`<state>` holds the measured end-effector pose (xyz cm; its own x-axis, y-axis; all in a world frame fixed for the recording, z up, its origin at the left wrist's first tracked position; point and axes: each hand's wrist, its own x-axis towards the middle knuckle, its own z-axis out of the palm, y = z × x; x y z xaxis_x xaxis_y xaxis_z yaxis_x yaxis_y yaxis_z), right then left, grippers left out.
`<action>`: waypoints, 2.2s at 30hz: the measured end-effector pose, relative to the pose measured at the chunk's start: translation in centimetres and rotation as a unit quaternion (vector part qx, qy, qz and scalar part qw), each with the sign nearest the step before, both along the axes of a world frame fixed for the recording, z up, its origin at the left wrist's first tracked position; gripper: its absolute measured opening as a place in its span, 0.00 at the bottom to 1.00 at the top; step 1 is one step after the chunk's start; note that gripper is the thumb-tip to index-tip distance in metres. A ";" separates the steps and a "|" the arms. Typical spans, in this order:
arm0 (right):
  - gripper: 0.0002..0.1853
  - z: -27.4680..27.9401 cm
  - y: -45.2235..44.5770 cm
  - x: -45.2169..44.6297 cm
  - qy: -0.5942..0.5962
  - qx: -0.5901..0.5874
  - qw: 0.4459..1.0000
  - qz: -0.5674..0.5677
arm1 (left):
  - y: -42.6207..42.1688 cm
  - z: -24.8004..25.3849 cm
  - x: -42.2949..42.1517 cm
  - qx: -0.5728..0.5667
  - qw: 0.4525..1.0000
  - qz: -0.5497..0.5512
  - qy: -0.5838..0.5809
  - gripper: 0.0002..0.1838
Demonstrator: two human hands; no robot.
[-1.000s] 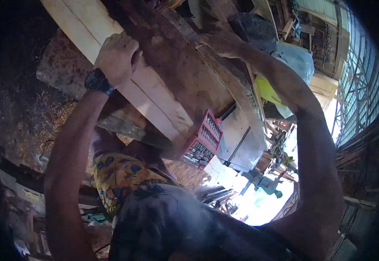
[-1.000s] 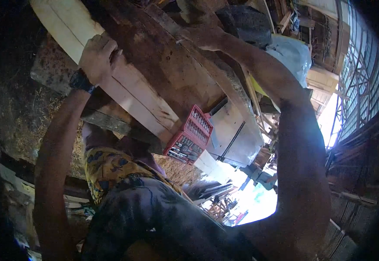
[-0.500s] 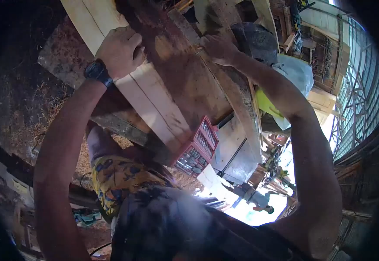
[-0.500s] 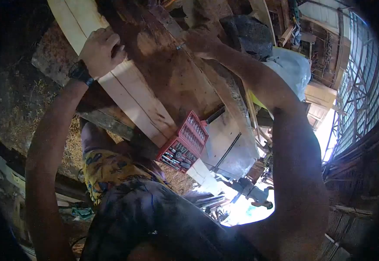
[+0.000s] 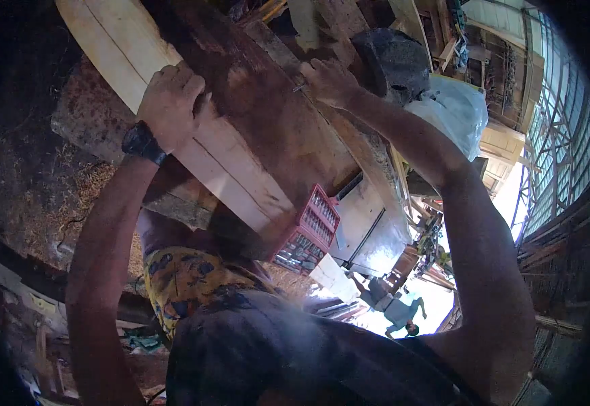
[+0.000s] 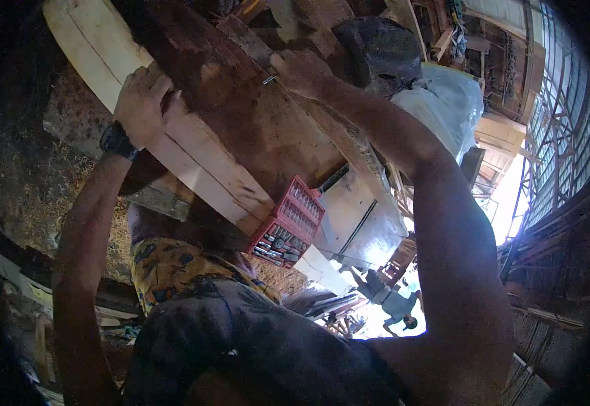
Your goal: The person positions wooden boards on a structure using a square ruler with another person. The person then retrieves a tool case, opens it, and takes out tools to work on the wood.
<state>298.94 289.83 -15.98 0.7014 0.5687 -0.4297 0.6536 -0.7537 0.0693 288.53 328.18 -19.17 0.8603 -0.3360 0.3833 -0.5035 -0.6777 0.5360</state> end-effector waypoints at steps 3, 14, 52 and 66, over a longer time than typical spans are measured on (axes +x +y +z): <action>0.25 1.0 2.4 0.6 0.047 -0.029 0.998 -0.032 | 0.2 0.4 0.0 -0.009 1.000 -0.001 0.013 0.08; 0.24 2.4 5.3 0.6 0.001 -0.167 0.982 0.092 | 0.1 -0.3 0.2 -0.044 0.999 0.000 -0.021 0.07; 0.21 6.4 -0.1 8.3 0.070 0.084 0.778 -0.618 | 0.3 1.0 0.8 -0.066 0.991 -0.053 0.102 0.07; 0.17 7.0 8.2 -13.5 0.315 0.372 0.612 -0.623 | -4.8 3.6 -2.4 -0.182 0.951 0.009 0.250 0.17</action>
<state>285.43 298.07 -8.95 0.6179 -0.0358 -0.7854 -0.7399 -0.3645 -0.5655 286.11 323.39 -15.52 0.9702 -0.2419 0.0135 -0.1141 -0.4071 0.9062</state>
